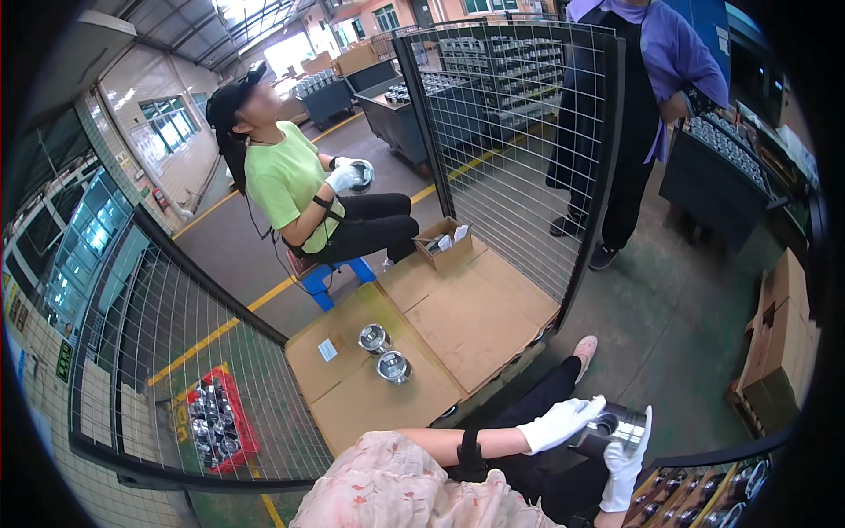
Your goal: Inspecting and organizing metal engine pistons on a workbench.
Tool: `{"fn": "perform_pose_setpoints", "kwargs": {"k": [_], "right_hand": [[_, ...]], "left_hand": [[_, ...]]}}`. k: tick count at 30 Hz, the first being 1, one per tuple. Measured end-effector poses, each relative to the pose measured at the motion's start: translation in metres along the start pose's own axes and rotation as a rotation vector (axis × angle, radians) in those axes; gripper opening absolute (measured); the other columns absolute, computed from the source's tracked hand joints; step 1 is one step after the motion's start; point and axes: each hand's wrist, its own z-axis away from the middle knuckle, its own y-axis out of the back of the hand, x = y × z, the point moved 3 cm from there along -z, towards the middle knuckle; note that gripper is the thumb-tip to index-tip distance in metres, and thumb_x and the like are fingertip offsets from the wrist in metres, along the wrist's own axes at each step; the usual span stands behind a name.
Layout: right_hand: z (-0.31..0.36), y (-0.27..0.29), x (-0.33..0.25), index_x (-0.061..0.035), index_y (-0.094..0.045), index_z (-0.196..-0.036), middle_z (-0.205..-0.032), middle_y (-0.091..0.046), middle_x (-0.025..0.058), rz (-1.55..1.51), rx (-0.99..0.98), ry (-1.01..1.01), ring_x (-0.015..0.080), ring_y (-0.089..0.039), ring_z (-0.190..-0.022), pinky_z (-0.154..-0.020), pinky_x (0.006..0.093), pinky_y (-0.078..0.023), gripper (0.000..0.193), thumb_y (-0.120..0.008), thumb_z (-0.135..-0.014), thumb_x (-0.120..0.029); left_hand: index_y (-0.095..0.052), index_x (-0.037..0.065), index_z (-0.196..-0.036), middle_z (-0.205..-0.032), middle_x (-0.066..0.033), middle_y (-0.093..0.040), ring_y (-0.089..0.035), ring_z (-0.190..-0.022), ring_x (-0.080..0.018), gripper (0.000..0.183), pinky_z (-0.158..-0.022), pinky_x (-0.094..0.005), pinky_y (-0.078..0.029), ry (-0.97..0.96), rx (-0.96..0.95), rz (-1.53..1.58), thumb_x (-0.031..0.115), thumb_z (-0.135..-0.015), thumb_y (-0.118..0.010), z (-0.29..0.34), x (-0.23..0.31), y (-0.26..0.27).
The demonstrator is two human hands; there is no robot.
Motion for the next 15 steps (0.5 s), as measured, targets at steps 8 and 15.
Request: {"fn": "perform_pose_setpoints", "kwargs": {"k": [8, 15], "right_hand": [[0.016, -0.047, -0.055, -0.0042, -0.029, -0.146, -0.138, -0.039, 0.0232, 1.048, -0.068, 0.388, 0.0413, -0.045, -0.122, -0.100, 0.0488, -0.040, 0.109, -0.084, -0.060, -0.040], [0.025, -0.045, -0.063, -0.0020, -0.034, -0.144, -0.131, -0.048, 0.0217, 0.869, -0.080, 0.379, 0.0345, -0.057, -0.112, -0.093, 0.0422, -0.048, 0.092, -0.077, -0.073, -0.041]], "left_hand": [[-0.057, 0.007, -0.113, -0.110, -0.0100, -0.067, -0.062, -0.099, -0.0259, 0.051, -0.094, -0.0420, -0.044, 0.759, -0.044, 1.237, 0.052, -0.099, -0.035, -0.028, -0.058, -0.043], [-0.058, 0.012, -0.108, -0.107, -0.0029, -0.067, -0.060, -0.099, -0.0212, 0.037, -0.090, -0.0384, -0.047, 0.612, -0.270, 1.262, 0.044, -0.100, -0.041, -0.031, -0.104, -0.056]]}}
